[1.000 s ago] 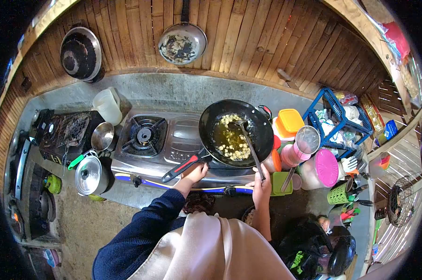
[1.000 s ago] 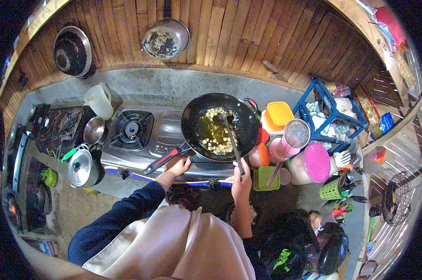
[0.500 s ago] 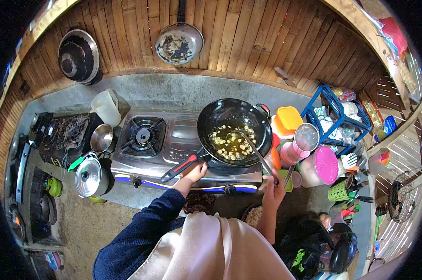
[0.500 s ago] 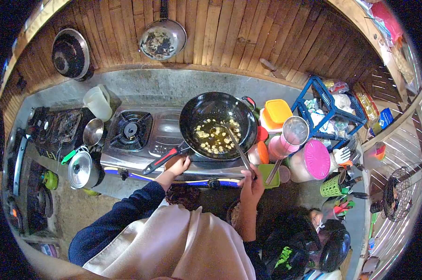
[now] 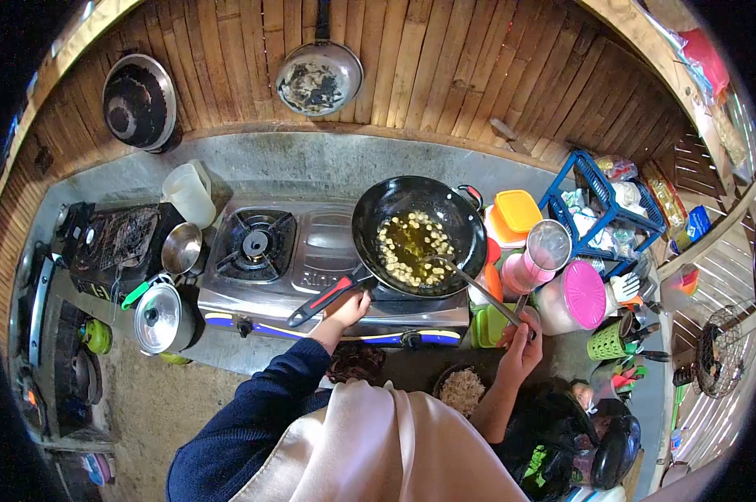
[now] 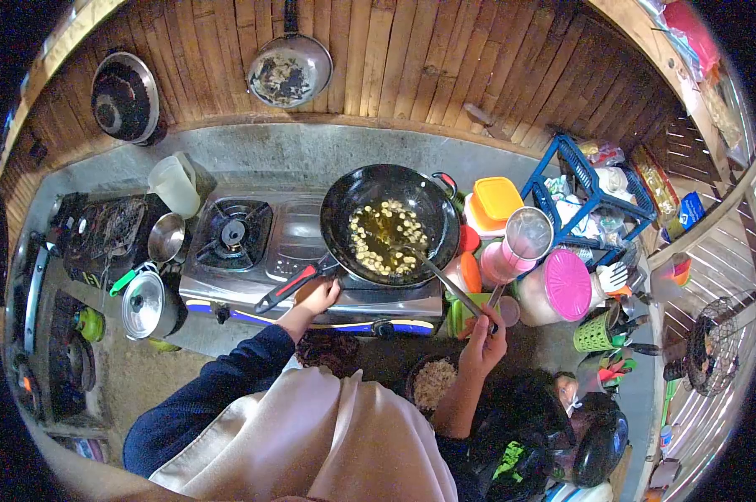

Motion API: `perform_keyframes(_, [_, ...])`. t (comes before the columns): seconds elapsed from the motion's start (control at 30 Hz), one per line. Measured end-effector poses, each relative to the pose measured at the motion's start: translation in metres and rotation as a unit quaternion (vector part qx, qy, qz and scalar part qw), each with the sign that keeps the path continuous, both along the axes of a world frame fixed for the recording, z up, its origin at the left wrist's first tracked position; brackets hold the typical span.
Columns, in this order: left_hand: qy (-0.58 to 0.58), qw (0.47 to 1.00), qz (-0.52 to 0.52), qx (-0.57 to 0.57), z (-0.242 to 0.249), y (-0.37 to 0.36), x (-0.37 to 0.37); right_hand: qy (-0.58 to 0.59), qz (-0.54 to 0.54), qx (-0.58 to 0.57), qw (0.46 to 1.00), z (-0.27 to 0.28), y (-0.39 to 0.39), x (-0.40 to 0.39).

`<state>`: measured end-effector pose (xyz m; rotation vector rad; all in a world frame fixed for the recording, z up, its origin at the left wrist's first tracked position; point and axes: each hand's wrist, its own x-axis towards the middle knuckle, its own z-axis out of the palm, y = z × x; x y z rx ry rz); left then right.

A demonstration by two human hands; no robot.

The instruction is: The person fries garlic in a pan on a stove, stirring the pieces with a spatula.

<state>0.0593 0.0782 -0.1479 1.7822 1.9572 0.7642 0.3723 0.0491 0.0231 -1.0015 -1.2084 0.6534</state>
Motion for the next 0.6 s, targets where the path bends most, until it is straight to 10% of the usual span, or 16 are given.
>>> perform_keyframes(0.6, [-0.013,0.999,0.017,0.038,0.006,-0.004,0.004,-0.042,0.197,-0.162,0.966,-0.046,0.008,-0.074])
